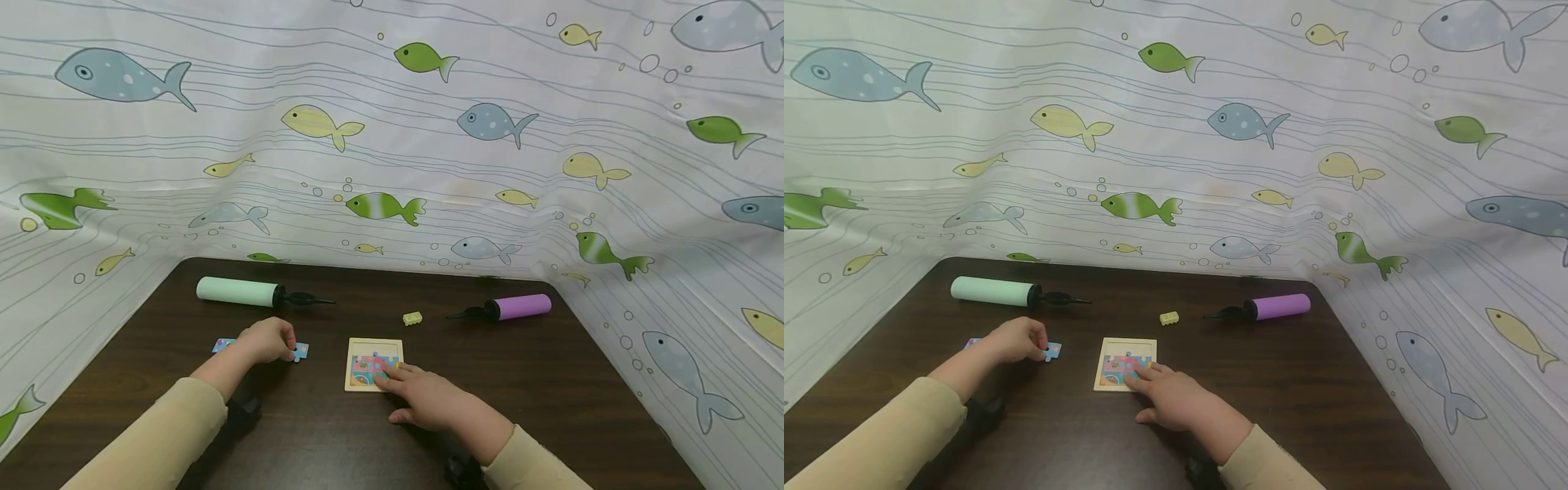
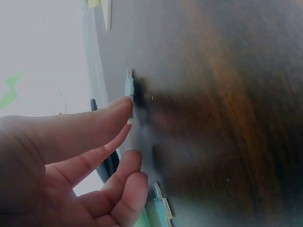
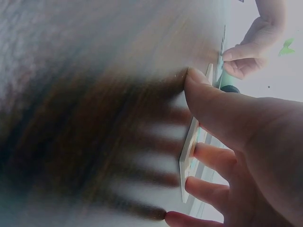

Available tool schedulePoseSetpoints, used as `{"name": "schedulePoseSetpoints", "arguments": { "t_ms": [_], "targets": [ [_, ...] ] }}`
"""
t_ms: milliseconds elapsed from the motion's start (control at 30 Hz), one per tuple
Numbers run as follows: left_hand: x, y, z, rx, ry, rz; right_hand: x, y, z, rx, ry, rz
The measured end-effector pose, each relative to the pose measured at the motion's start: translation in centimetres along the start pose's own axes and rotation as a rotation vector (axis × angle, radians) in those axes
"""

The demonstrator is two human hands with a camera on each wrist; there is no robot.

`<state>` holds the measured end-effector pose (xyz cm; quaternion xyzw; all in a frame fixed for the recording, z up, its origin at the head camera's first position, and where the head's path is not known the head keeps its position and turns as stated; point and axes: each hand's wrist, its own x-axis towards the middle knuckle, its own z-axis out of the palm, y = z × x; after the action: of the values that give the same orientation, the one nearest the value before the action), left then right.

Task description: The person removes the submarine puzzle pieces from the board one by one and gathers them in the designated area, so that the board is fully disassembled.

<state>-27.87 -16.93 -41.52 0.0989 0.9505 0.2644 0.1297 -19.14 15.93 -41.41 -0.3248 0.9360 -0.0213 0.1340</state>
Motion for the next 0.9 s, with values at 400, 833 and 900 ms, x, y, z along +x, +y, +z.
{"name": "schedulePoseSetpoints", "arguments": {
  "t_ms": [400, 833, 900],
  "targets": [
    [-0.2, 0.1, 0.0, 0.005, 0.021, 0.026, 0.1, -0.1, -0.2, 0.003, -0.002, -0.001],
    [0.3, 2.5, 1.2, -0.042, 0.075, 0.066, 0.1, -0.1, -0.1, 0.003, 0.001, 0.0],
    [0.5, 3.7, 1.9, -0.053, 0.071, 0.074, 0.1, 0.0, -0.1, 0.007, 0.003, -0.001]
  ]
}}
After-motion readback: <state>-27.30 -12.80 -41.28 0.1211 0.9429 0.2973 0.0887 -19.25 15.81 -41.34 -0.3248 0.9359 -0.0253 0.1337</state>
